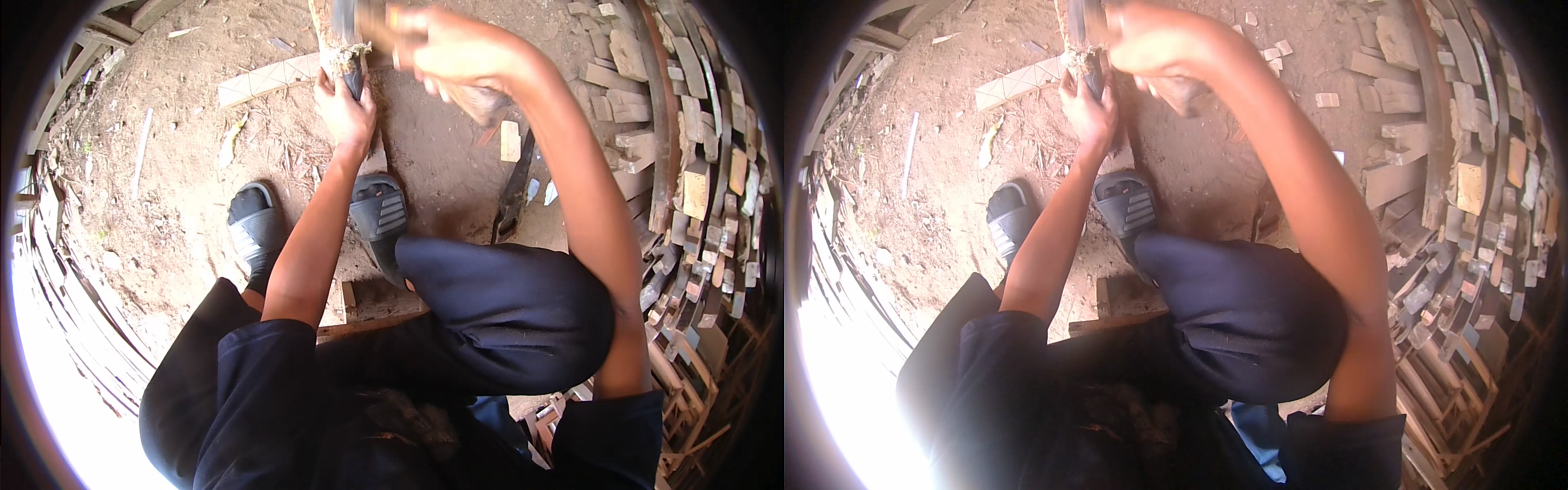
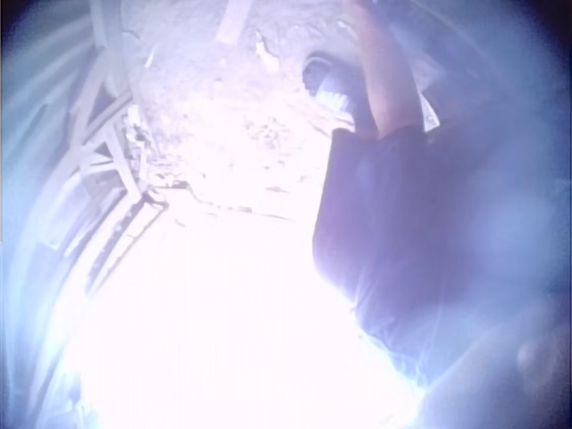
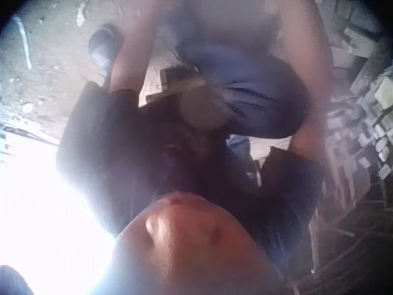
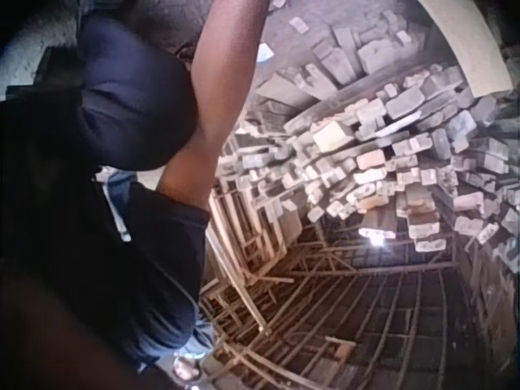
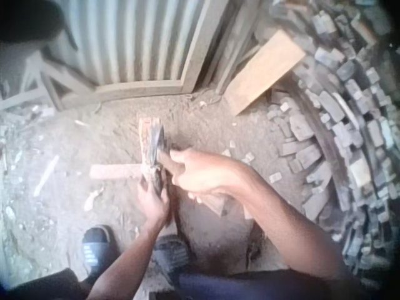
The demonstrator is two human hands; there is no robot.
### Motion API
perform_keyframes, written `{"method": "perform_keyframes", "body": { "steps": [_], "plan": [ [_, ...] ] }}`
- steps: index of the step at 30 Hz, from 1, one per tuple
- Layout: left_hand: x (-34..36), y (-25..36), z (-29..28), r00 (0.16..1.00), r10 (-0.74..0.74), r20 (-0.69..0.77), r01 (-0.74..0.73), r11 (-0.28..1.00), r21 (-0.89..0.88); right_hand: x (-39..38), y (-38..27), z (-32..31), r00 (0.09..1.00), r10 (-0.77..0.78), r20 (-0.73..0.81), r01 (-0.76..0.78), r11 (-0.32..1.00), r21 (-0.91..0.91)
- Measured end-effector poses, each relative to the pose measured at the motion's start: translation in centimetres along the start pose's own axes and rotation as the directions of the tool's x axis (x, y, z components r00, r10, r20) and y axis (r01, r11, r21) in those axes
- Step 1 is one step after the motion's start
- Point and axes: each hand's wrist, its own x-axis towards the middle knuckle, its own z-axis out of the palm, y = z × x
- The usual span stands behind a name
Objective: The person sits on the ground and uses a chisel and mallet to carve a piece of wood. They repeatedly strike the chisel to remove wood chips, occasionally adjusting the wood's position.
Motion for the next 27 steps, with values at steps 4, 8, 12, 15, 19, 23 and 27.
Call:
{"method": "perform_keyframes", "body": {
  "steps": [4,8,12,15,19,23,27],
  "plan": [
    [-0.4,0.9,0.9,0.998,0.054,0.044,-0.057,0.997,0.058,-1.1,1.5,-1.1,0.997,0.021,0.073,-0.039,0.967,0.253],
    [-0.5,0.4,0.0,0.999,0.02,0.04,-0.022,0.999,0.042,-3.1,-1.9,-3.4,0.999,-0.045,-0.029,0.051,0.961,0.27],
    [-0.5,2.0,0.6,0.999,0.015,0.037,-0.015,1.0,-0.002,-6.1,-5.2,-6.4,0.962,-0.118,-0.247,0.186,0.943,0.274],
    [-0.9,3.1,1.5,0.998,0.028,0.052,-0.027,1.0,-0.011,-3.0,-1.6,-6.1,0.99,-0.084,-0.112,0.105,0.974,0.201],
    [-0.5,-0.3,0.0,0.998,0.056,0.001,-0.055,0.996,0.067,0.0,0.1,0.6,0.999,-0.016,0.04,0.015,0.999,0.035],
    [-0.2,0.4,1.6,0.994,0.108,-0.025,-0.109,0.993,-0.044,-2.0,0.3,-1.5,0.998,-0.002,0.062,-0.012,0.977,0.215],
    [-0.7,-0.2,0.4,0.996,0.089,0.012,-0.09,0.995,0.043,-4.1,-1.9,-3.4,0.986,-0.133,0.102,0.099,0.954,0.284]
  ]
}}
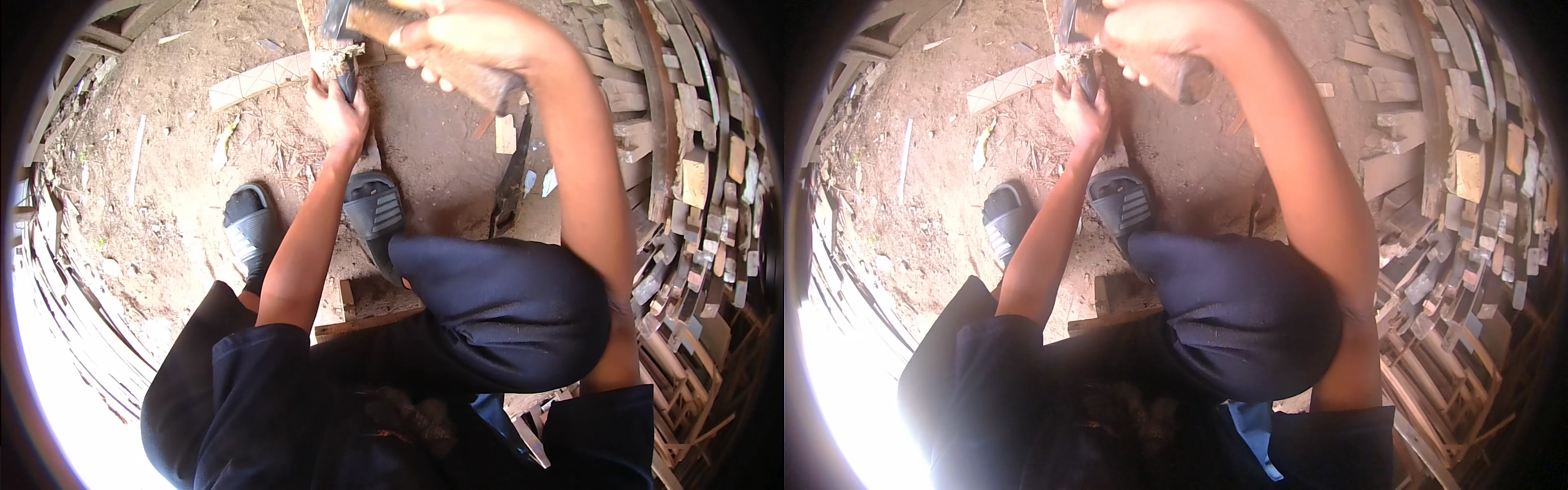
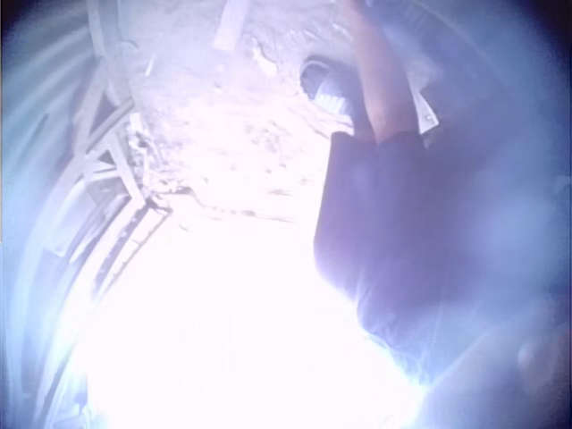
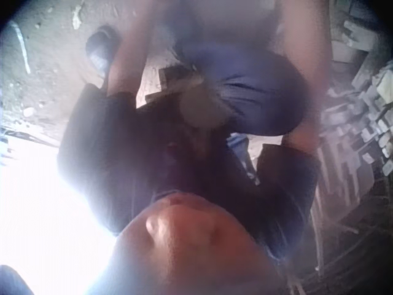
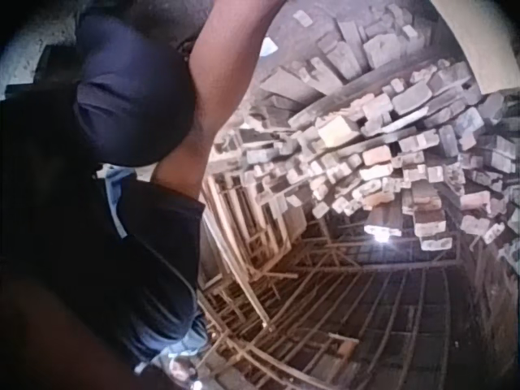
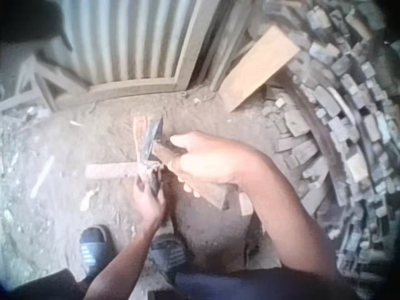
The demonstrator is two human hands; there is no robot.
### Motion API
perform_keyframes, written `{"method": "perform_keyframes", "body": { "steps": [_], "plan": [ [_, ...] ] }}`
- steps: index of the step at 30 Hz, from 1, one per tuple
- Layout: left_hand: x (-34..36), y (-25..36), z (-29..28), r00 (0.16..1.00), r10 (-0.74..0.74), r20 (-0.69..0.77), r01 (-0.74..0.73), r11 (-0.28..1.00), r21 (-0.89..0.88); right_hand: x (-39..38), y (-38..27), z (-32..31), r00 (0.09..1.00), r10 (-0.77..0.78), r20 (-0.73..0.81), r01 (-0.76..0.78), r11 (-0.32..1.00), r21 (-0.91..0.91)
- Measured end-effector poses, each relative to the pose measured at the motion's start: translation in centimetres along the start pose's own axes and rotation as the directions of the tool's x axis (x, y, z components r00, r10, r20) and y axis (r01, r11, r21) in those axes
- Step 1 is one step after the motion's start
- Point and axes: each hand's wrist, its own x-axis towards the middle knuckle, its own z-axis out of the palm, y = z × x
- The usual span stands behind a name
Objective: The person sits on the ground and uses a chisel and mallet to carve a piece of wood. They repeatedly strike the chisel to remove wood chips, occasionally adjusting the wood's position.
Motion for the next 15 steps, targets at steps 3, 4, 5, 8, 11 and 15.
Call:
{"method": "perform_keyframes", "body": {
  "steps": [3,4,5,8,11,15],
  "plan": [
    [0.0,1.1,0.2,1.0,-0.019,0.022,0.019,1.0,-0.001,-2.1,-3.7,0.5,0.937,-0.019,-0.35,0.001,0.999,-0.052],
    [0.1,1.0,0.2,1.0,-0.016,0.021,0.015,1.0,0.006,-1.6,-3.8,0.5,0.915,-0.054,-0.399,0.016,0.995,-0.099],
    [0.1,1.0,0.1,1.0,-0.014,0.026,0.014,1.0,0.013,-1.2,-3.9,0.6,0.891,-0.085,-0.447,0.023,0.989,-0.143],
    [0.0,2.0,0.8,0.998,-0.019,0.057,0.021,0.999,-0.027,1.2,-2.6,1.9,0.777,-0.1,-0.621,-0.107,0.952,-0.287],
    [-0.6,-0.2,-0.5,0.997,-0.038,0.07,0.036,0.999,0.038,3.6,1.4,2.8,0.966,0.085,-0.244,-0.151,0.952,-0.265],
    [-3.6,-0.1,-1.3,0.989,0.067,0.131,-0.075,0.996,0.051,2.5,2.6,2.7,0.976,0.213,0.036,-0.193,0.936,-0.295]
  ]
}}
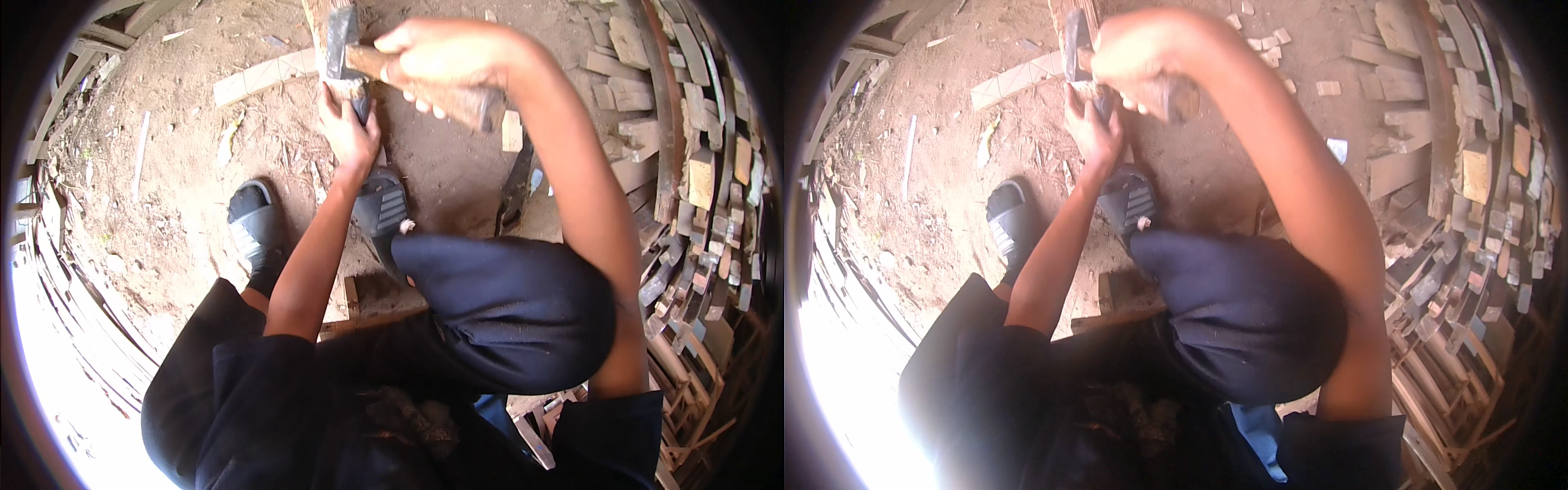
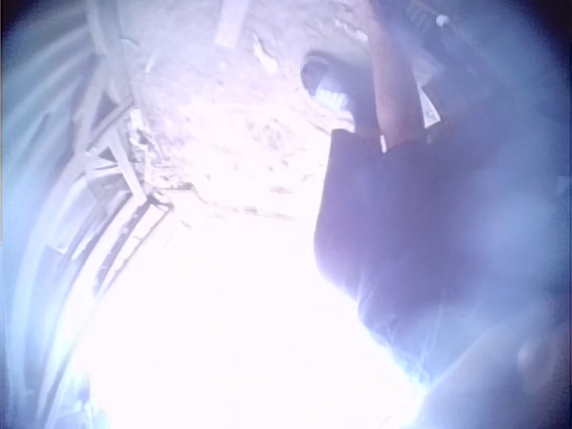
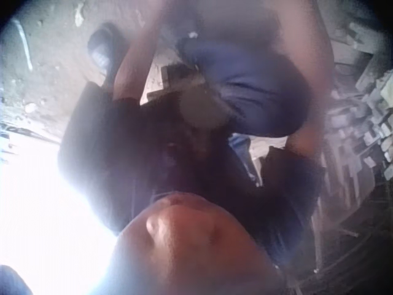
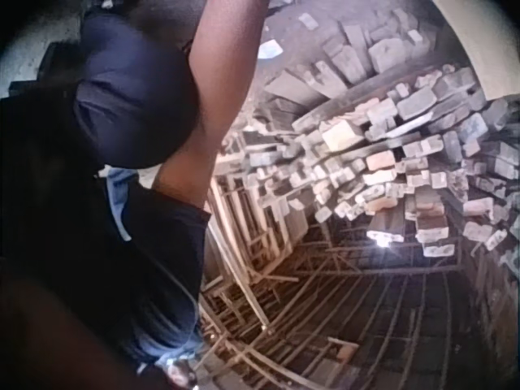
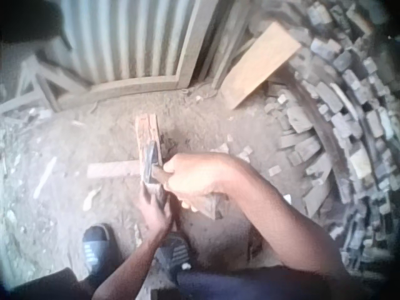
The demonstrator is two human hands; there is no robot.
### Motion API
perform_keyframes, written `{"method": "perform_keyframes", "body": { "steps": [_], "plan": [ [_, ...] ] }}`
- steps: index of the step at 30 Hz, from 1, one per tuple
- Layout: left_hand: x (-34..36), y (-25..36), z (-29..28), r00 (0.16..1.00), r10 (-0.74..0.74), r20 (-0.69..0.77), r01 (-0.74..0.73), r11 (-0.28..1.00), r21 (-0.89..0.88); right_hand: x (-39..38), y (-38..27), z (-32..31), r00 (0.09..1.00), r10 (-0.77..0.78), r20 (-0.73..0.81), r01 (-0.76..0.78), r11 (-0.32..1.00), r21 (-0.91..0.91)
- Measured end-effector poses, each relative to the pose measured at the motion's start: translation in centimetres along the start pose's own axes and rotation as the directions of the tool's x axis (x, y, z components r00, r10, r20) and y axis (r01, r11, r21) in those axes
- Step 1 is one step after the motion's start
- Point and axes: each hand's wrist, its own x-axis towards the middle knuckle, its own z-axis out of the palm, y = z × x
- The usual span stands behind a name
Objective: The person sits on the ground and uses a chisel and mallet to carve a piece of wood. They repeatedly strike the chisel to remove wood chips, occasionally adjusting the wood's position.
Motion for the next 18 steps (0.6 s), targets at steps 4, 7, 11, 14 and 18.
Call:
{"method": "perform_keyframes", "body": {
  "steps": [4,7,11,14,18],
  "plan": [
    [0.1,-0.4,0.1,0.998,0.01,-0.064,-0.008,0.999,0.038,0.8,0.3,-0.5,0.998,-0.06,-0.017,0.062,0.983,0.173],
    [2.9,0.0,-2.5,0.985,-0.015,-0.17,-0.041,0.946,-0.321,-1.3,1.2,-0.8,0.991,-0.13,-0.04,0.13,0.816,0.564],
    [7.1,2.4,-6.2,0.941,-0.33,0.074,0.297,0.7,-0.65,-3.9,4.2,1.1,0.945,0.001,-0.328,0.222,0.735,0.641],
    [8.6,-0.7,-5.9,0.917,-0.367,0.157,0.397,0.8,-0.45,-4.9,8.7,4.7,0.915,0.112,-0.387,0.222,0.661,0.717],
    [6.4,-3.6,-7.9,0.778,-0.469,0.418,0.588,0.778,-0.22,-4.0,17.6,15.0,0.917,0.152,-0.368,0.259,0.473,0.842]
  ]
}}
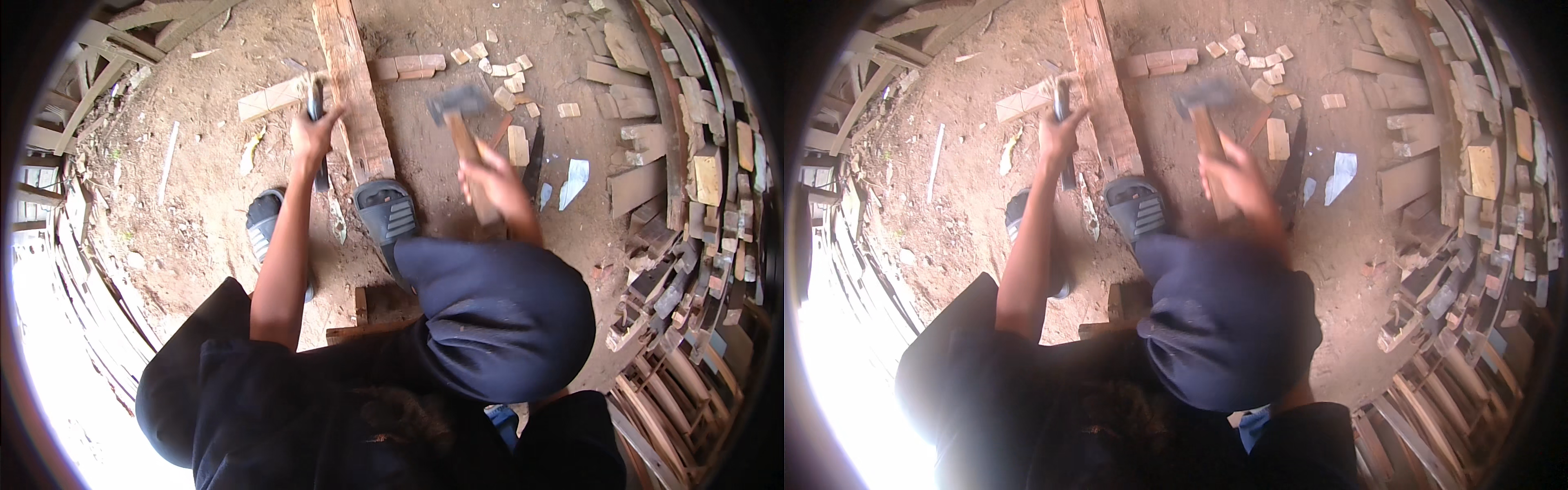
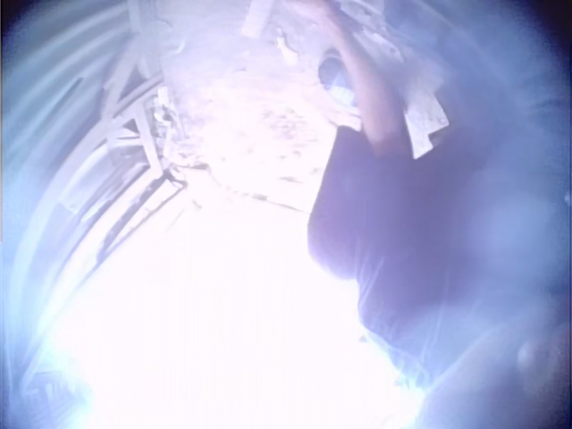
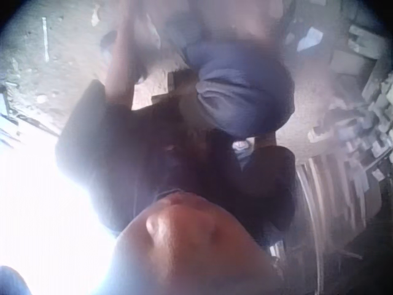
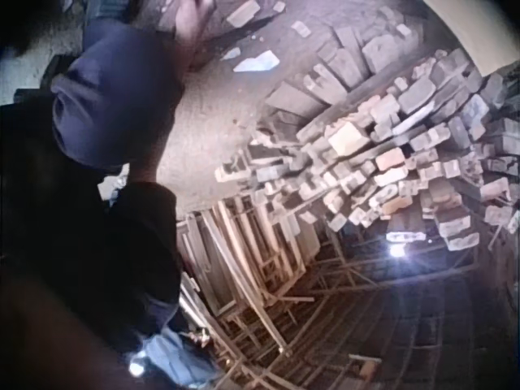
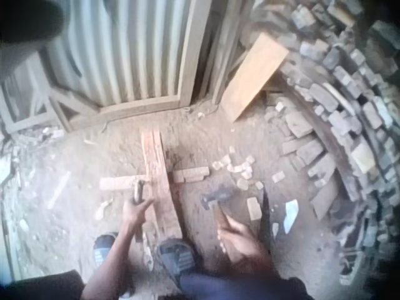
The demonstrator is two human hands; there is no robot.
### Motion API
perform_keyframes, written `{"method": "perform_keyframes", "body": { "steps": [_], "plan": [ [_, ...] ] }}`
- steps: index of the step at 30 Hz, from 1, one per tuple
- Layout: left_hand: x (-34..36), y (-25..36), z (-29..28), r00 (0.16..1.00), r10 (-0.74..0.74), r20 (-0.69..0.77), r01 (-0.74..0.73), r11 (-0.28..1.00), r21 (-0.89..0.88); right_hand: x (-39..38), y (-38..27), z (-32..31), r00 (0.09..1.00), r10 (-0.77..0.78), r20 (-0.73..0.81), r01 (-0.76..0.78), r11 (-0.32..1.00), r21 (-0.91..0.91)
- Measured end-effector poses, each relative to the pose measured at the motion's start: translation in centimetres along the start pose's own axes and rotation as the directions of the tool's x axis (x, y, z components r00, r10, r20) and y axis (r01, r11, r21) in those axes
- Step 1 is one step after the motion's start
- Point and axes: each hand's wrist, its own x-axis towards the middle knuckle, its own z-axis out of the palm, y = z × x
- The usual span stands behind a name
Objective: The person sits on the ground and uses a chisel and mallet to carve a piece of wood. They repeatedly strike the chisel to remove wood chips, occasionally adjusting the wood's position.
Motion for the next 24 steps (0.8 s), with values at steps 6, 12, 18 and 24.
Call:
{"method": "perform_keyframes", "body": {
  "steps": [6,12,18,24],
  "plan": [
    [-3.5,-4.8,1.8,0.993,-0.106,0.052,0.1,0.989,0.113,-3.3,18.9,-6.1,0.989,0.109,-0.104,-0.104,0.993,0.051],
    [-4.7,-4.8,1.8,0.993,-0.085,0.087,0.091,0.994,-0.065,-3.3,23.5,-5.7,0.897,-0.34,-0.28,0.051,0.712,-0.701],
    [-5.8,-4.4,0.5,0.969,-0.151,0.193,0.168,0.983,-0.075,1.4,14.5,0.5,0.907,-0.304,-0.292,0.168,0.896,-0.411],
    [-5.5,-5.1,2.1,0.956,-0.176,0.233,0.213,0.966,-0.143,9.5,6.0,4.7,0.96,-0.265,-0.096,0.197,0.875,-0.442]
  ]
}}
